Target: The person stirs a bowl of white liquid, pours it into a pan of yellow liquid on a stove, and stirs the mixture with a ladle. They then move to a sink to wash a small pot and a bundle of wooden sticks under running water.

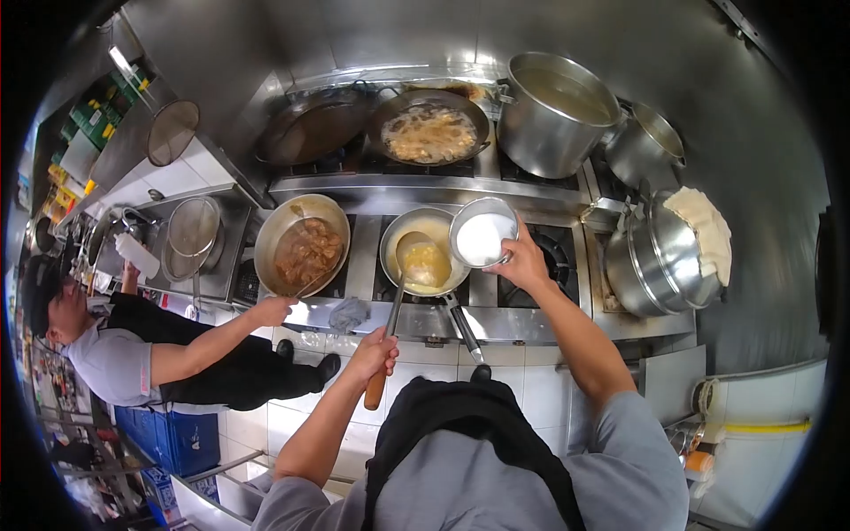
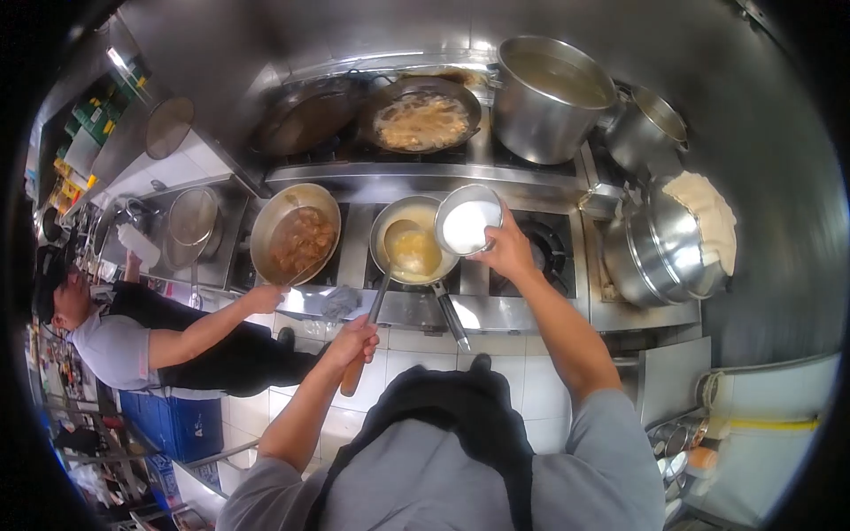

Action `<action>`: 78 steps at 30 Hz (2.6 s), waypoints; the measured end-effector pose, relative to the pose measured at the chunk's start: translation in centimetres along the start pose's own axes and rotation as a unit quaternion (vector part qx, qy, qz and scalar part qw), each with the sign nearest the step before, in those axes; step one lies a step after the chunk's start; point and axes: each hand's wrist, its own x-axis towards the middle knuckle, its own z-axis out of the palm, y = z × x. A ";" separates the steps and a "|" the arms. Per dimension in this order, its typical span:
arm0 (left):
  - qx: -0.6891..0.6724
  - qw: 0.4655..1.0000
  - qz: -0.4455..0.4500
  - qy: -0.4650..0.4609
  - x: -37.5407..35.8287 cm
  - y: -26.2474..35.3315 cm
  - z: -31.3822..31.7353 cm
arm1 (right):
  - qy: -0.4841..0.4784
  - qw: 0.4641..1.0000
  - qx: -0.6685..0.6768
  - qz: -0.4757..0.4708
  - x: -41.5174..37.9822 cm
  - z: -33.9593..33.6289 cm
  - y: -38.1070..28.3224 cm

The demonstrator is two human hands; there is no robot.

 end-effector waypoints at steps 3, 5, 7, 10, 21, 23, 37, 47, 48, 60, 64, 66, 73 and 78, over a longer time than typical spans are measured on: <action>0.111 0.992 0.041 0.047 -0.8 0.7 0.4 | 0.001 0.999 -0.006 -0.048 2.2 0.9 0.3; 0.147 0.984 0.062 0.079 -0.9 0.3 0.0 | -0.010 0.996 -0.032 -0.079 3.3 1.2 0.2; 0.183 0.974 0.081 0.109 -0.6 0.1 -0.3 | -0.021 0.996 -0.045 -0.078 4.1 1.2 -0.5; 0.286 0.939 0.133 0.135 0.7 -1.0 -1.0 | -0.047 0.996 -0.052 -0.064 5.0 1.6 -0.8; -0.147 0.988 0.046 -0.014 7.7 -5.9 1.7 | -0.030 0.985 -0.088 -0.144 6.9 2.4 -1.7; -0.273 0.960 0.014 -0.067 6.9 -5.0 1.8 | -0.057 0.987 -0.092 -0.121 7.0 2.3 -2.2; 0.167 0.982 0.052 0.069 -1.5 0.3 -1.2 | -0.071 0.980 -0.106 -0.151 8.0 2.4 -2.3; 0.287 0.913 0.235 0.171 9.2 -6.3 -1.6 | -0.085 0.978 -0.124 -0.145 8.4 1.7 -2.2; 0.188 0.955 0.184 0.135 9.3 -6.1 -0.4 | -0.083 0.978 -0.125 -0.145 8.5 1.5 -2.2; -0.425 0.891 -0.090 -0.132 4.7 -0.7 0.5 | -0.095 0.979 -0.109 -0.147 8.4 0.2 -1.9; -0.202 0.976 -0.068 -0.054 1.4 1.4 -0.2 | -0.098 0.978 -0.115 -0.146 8.2 0.2 -1.2; 0.024 0.999 -0.022 0.003 0.2 2.0 -0.7 | -0.099 0.978 -0.114 -0.144 8.2 0.2 -1.0; 0.274 0.953 0.059 0.116 -0.9 1.2 -1.8 | -0.101 0.978 -0.103 -0.152 7.9 0.4 -0.2; 0.447 0.760 0.418 0.218 9.1 -8.0 -5.5 | -0.112 0.976 -0.113 -0.147 8.0 0.0 -0.8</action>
